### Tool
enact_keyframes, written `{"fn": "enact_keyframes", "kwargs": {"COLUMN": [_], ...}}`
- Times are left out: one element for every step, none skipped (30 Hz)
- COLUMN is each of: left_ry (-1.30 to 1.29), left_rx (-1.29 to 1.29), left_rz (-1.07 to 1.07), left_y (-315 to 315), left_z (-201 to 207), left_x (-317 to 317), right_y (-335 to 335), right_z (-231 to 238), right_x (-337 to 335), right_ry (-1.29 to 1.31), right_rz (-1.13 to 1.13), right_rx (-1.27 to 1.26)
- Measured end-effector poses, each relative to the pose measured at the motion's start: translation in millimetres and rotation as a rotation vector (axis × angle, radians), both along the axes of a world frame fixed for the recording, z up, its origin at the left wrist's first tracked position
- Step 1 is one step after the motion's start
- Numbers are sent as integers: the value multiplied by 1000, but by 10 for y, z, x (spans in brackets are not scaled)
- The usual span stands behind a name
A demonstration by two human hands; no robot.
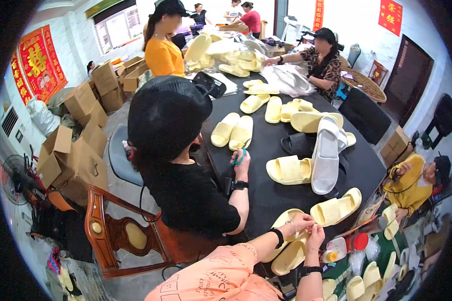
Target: Inspecting, sorting, and organizing various sandal components at a production table.
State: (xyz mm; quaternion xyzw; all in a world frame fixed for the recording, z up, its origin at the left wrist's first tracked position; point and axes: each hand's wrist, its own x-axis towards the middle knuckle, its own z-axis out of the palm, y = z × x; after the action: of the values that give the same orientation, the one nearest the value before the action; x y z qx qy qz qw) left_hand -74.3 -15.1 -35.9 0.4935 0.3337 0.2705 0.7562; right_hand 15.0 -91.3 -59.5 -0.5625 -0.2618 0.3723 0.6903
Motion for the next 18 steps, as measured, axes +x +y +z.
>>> {"fn": "enact_keyframes", "kwargs": {"left_ry": [-18,-36,-35,-34,-28,-22,-35,-48,-45,-10,-9,-9,-11,-17,-21,-23,-22,-20], "left_rx": [-25,-50,-53,-54,-53,-53,-66,-79,-54,-17,-18,-19,-20,-27,-35,-35,-42,-49], "left_rz": [-1,0,3,9,-1,-1,0,2,-7,-51,-46,-47,-44,-40,-35,-33,-28,-24], "left_y": [11,22,28,34,42,49,42,35,33,52,58,60,68,78,77,80,88,93], "left_z": [-25,-50,-66,-79,-89,-105,-114,-117,-110,-120,-134,-133,-134,-132,-142,-145,-144,-151], "left_x": [-3,-10,-14,-13,-10,-13,7,34,62,73,57,55,48,46,40,44,53,61], "right_y": [-3,2,10,14,13,13,-12,-33,-36,-29,-19,-13,3,19,25,33,43,43], "right_z": [-1,-8,-15,-12,2,20,67,107,108,124,101,83,74,73,66,57,49,44], "right_x": [-5,-14,-21,-30,-41,-56,-51,-37,-23,-36,-39,-34,-38,-48,-59,-56,-47,-41], "right_ry": [1,-11,-23,-22,-31,-41,-12,17,-13,-4,-4,-5,-7,37,83,81,88,95], "right_rz": [-4,0,8,15,2,-1,9,21,1,-2,8,11,15,14,14,16,11,6], "right_rx": [1,-2,-8,-8,-11,-15,-42,-68,-64,-31,-36,-41,-43,-21,-1,-1,5,11]}}
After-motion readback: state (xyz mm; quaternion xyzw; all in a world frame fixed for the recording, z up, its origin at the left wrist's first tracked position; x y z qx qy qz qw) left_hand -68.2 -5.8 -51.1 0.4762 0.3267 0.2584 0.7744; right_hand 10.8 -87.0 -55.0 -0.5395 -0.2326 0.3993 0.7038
